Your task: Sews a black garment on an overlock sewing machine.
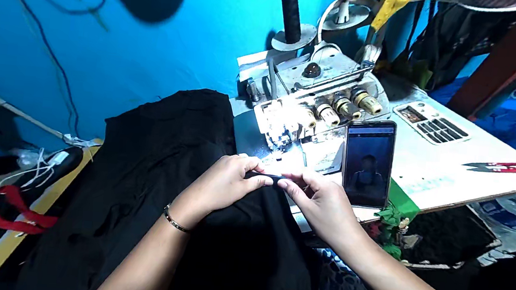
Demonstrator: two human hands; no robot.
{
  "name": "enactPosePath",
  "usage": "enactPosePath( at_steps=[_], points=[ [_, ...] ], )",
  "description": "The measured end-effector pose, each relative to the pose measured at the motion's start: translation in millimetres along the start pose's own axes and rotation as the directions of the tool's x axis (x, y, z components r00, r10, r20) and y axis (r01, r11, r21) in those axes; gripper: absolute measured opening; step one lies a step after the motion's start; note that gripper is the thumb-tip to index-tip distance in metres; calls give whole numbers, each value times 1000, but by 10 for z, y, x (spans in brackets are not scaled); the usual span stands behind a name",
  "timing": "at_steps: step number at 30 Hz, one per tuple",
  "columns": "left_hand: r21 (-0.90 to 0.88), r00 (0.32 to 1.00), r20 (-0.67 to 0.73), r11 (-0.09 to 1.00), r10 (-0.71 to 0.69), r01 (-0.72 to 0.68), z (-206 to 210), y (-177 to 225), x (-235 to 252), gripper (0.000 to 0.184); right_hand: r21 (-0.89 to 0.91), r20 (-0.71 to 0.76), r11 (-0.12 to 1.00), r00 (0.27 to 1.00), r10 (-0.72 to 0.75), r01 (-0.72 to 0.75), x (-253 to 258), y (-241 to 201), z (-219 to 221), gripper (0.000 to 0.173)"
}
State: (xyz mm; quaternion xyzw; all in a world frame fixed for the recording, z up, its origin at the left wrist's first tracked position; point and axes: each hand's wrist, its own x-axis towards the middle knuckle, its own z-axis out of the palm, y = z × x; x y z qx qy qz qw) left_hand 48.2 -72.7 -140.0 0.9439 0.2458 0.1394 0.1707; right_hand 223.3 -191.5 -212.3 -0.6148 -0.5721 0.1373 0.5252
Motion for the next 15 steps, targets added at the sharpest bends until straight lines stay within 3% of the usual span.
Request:
enactPosePath(
  at_steps=[3, 6, 15],
  points=[
    [-2, 1000, 5, 1000, 22, -22, -14, 21, -12, 15, 113, 79, 980, 985, 155, -163, 16, -42, -24, 10],
    [-5, 999, 16, 1000, 31, -31, -41, 38, -22, 15, 183, 154, 952, 963, 219, -246, 50, -50, -73, 7],
    [18, 996, 82, 999, 47, -49, -126, 112, -23, 15, 253, 207, 924, 949, 237, -286, 91, -107, -164, 5]
  ],
)
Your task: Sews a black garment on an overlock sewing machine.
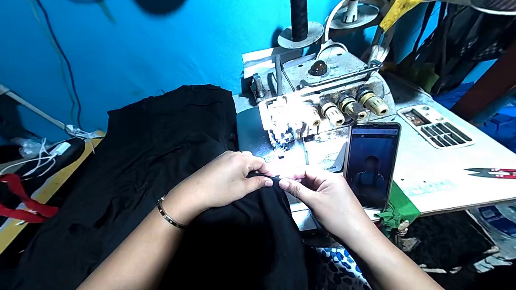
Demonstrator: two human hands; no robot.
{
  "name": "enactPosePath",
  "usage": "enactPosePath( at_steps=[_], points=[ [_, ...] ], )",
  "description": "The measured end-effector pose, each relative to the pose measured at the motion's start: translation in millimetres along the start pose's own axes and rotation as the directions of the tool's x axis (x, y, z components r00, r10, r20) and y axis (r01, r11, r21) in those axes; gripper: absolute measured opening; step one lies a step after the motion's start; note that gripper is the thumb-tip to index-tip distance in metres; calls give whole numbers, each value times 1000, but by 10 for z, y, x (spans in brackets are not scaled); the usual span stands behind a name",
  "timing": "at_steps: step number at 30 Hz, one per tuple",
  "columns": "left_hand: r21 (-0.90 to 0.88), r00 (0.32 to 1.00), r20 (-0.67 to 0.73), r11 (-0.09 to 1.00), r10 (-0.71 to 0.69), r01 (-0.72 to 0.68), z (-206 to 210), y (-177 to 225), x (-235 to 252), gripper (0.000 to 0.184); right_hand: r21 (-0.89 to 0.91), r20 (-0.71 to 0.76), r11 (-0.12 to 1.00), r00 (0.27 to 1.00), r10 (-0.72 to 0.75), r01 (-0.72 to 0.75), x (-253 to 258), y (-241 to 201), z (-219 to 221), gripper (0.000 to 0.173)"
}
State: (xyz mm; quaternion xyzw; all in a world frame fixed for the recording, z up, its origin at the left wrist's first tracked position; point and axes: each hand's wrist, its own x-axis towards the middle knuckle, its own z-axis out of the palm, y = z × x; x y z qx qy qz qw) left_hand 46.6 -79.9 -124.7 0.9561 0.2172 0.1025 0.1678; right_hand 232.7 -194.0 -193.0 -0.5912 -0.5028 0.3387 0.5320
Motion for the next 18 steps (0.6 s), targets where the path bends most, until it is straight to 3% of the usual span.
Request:
enactPosePath(
  at_steps=[5, 9, 14, 18],
  points=[
    [32, 1000, 8, 999, 0, 0, -25, 40, -24, 16, 33, 6, 996, 997, -82, 82, -39, 41, 2, 7],
    [-6, 997, -69, 999, 34, -35, 42, 6, -47, 18, 41, -27, 985, 986, -167, 168, -108, 10, 11, 7],
    [-52, 987, -158, 999, -18, 10, -41, -2, -131, 17, 74, 84, 991, 990, -114, 108, -248, 203, 123, 39],
    [-182, 982, -168, 982, -88, 56, -80, -26, -141, 15, 110, 106, 990, 990, -96, 85, -335, 332, 151, 35]
  ],
)
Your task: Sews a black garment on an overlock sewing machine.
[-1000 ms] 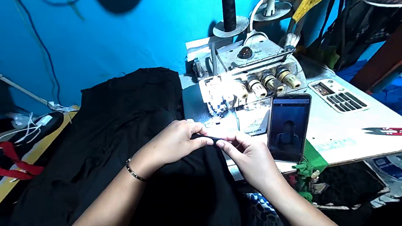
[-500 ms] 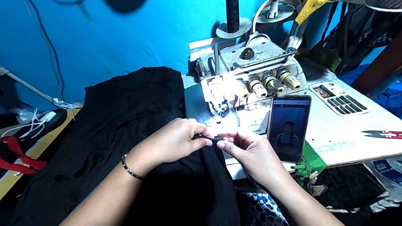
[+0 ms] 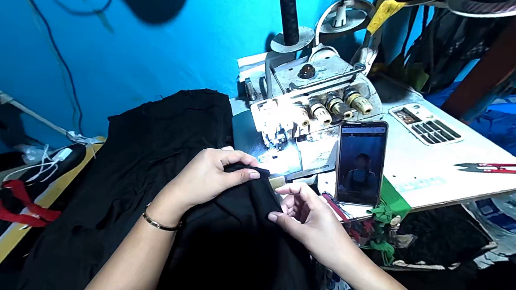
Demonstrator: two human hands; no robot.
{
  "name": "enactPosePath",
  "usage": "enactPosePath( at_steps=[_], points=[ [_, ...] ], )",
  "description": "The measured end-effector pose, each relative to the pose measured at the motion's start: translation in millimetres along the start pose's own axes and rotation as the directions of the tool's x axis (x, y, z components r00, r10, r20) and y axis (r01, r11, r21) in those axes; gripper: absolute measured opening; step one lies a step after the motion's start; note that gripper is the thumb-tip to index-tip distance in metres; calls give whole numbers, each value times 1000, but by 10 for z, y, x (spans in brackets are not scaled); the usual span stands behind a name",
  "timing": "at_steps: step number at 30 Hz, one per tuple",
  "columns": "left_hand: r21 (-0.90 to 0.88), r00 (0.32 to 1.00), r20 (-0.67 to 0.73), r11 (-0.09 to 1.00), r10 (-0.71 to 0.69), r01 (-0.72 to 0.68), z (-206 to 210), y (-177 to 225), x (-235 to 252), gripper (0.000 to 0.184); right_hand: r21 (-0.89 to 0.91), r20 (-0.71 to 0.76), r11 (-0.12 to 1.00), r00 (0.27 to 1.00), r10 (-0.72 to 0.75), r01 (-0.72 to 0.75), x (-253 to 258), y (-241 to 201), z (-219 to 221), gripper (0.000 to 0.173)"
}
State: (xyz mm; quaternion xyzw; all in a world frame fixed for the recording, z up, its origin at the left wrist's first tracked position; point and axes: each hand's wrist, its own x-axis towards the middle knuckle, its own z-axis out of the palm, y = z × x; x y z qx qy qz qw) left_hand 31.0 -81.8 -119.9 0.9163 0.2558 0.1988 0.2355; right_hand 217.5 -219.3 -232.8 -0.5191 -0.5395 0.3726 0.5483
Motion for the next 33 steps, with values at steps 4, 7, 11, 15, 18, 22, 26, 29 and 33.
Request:
enactPosePath(
  at_steps=[4, 7, 11, 15, 18, 22, 26, 29, 33],
  points=[
    [-113, 999, -36, 993, -20, 16, 73, 9, 10, 11, 30, 27, 995, 995, 97, -98, -26, -38, -63, 15],
    [-228, 995, -90, 971, 49, -68, 87, -2, 30, 11, 241, 175, 950, 972, 156, -196, -70, -151, -176, 20],
    [-55, 994, -21, 993, -108, 106, 328, -4, 155, 11, -383, 52, 907, 976, 210, -174, -27, -34, -203, 31],
    [27, 980, 26, 980, -196, 195, 426, -29, 278, 17, -493, -210, 868, 960, -183, 57, 147, 21, -205, 33],
    [34, 978, 14, 977, -209, 208, 463, 3, 265, 17, -442, -231, 895, 957, -177, 59, 337, -85, -232, 27],
    [39, 977, -40, 977, -210, 211, 484, 11, 249, 17, -276, -248, 960, 963, -105, 33, 513, -68, -225, 14],
    [64, 980, -62, 979, -188, 192, 437, -73, 243, 16, -304, -263, 952, 958, -110, 26, 556, -100, -226, 14],
    [21, 972, -57, 973, -228, 230, 388, -107, 257, 15, -424, -275, 905, 946, -171, 41, 623, -87, -226, 20],
    [30, 955, -66, 956, -288, 290, 402, -131, 307, 18, -538, -306, 842, 923, -234, 35, 668, -127, -190, 20]
  ],
)
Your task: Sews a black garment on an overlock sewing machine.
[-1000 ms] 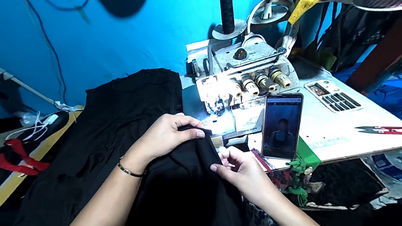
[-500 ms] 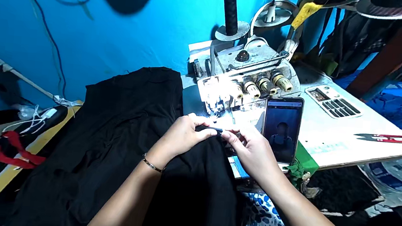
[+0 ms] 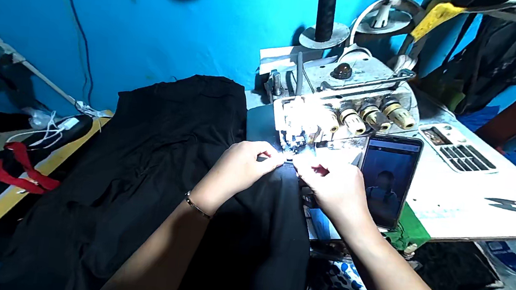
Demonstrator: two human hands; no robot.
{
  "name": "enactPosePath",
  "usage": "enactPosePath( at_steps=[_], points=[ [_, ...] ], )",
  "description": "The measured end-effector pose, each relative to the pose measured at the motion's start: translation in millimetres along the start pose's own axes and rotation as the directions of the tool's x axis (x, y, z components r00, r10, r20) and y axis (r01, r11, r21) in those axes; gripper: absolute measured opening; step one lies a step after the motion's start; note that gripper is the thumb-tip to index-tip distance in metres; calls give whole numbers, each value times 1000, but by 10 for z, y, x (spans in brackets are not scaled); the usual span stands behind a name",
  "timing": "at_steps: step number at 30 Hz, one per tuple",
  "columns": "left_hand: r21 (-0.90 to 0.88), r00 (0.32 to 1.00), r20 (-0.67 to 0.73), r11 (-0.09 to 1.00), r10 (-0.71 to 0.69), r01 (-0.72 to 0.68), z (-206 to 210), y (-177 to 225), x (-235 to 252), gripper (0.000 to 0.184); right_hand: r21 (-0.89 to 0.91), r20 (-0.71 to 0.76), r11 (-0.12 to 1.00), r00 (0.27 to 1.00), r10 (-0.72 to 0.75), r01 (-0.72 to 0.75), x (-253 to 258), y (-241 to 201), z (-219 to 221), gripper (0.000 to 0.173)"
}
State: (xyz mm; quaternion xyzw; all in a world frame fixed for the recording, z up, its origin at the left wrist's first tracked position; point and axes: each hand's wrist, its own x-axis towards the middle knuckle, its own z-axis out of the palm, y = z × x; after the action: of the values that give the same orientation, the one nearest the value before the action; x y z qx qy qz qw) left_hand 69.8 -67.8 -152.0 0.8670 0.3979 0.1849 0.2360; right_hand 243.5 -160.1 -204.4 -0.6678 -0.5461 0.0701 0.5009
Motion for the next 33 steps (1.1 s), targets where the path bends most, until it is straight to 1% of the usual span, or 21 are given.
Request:
enactPosePath(
  at_steps=[3, 6, 11, 13, 16, 18, 20, 21, 22, 23, 24, 25, 26, 27, 28, 29, 30, 31, 33],
  points=[
    [33, 1000, -3, 999, 6, -6, 26, -14, 41, 21, -51, -37, 998, 999, 18, -20, 17, -33, 30, 19],
    [3, 999, 28, 1000, -26, 25, 15, 2, 102, 21, -91, -51, 995, 998, 24, -28, 35, -50, 56, 19],
    [-12, 999, 37, 1000, -13, 13, 12, -45, 230, 21, -125, -62, 991, 997, 38, -46, 57, -48, 107, 20],
    [-9, 1000, 31, 1000, -6, 6, 7, -53, 268, 21, -141, -75, 989, 997, 28, -38, 57, -37, 138, 21],
    [-13, 998, 53, 999, -37, 38, -11, -28, 298, 21, -182, -101, 983, 995, -1, -17, 53, -53, 189, 21],
    [-20, 999, 27, 999, -39, 40, 18, -36, 291, 21, -200, -117, 980, 993, -6, -18, 52, -68, 218, 22],
    [37, 999, -47, 999, 5, -3, 7, -60, 186, 19, -190, -121, 981, 993, 5, -28, 23, -70, 213, 24],
    [86, 997, -72, 996, 14, -8, -57, -68, 67, 22, -180, -109, 983, 994, 17, -36, -21, -55, 187, 24],
    [123, 996, -84, 992, -11, 22, -167, -72, -109, 27, -145, -79, 988, 996, 46, -57, -99, -21, 143, 24],
    [176, 992, -118, 982, -43, 64, -291, -138, -311, 33, -63, -38, 993, 994, 100, -102, -204, 32, 92, 24],
    [238, 981, -182, 965, -71, 114, -412, -257, -545, 40, 68, 34, 984, 986, 163, -165, -322, 109, 43, 24],
    [276, 960, -261, 946, -96, 170, -509, -401, -822, 49, 234, 132, 942, 968, 215, -241, -449, 193, -2, 22],
    [273, 940, -303, 931, -156, 242, -581, -534, -1137, 58, 377, 224, 873, 945, 240, -311, -577, 268, -38, 22],
    [244, 925, -289, 916, -246, 319, -625, -632, -1448, 65, 446, 299, 823, 925, 233, -352, -686, 336, -69, 22],
    [216, 911, -215, 892, -352, 396, -650, -689, -1719, 71, 451, 345, 815, 914, 215, -363, -766, 386, -91, 21],
    [230, 893, -132, 863, -430, 450, -639, -743, -1932, 71, 426, 368, 832, 908, 200, -356, -814, 406, -108, 19],
    [273, 870, -79, 829, -486, 488, -600, -792, -2091, 63, 394, 388, 852, 903, 186, -345, -829, 402, -129, 16],
    [295, 853, -82, 805, -515, 515, -546, -831, -2216, 50, 370, 414, 868, 895, 166, -332, -817, 388, -149, 16],
    [272, 843, -198, 798, -500, 537, -485, -872, -2380, 35, 331, 467, 896, 877, 116, -295, -762, 348, -173, 18]
  ],
)
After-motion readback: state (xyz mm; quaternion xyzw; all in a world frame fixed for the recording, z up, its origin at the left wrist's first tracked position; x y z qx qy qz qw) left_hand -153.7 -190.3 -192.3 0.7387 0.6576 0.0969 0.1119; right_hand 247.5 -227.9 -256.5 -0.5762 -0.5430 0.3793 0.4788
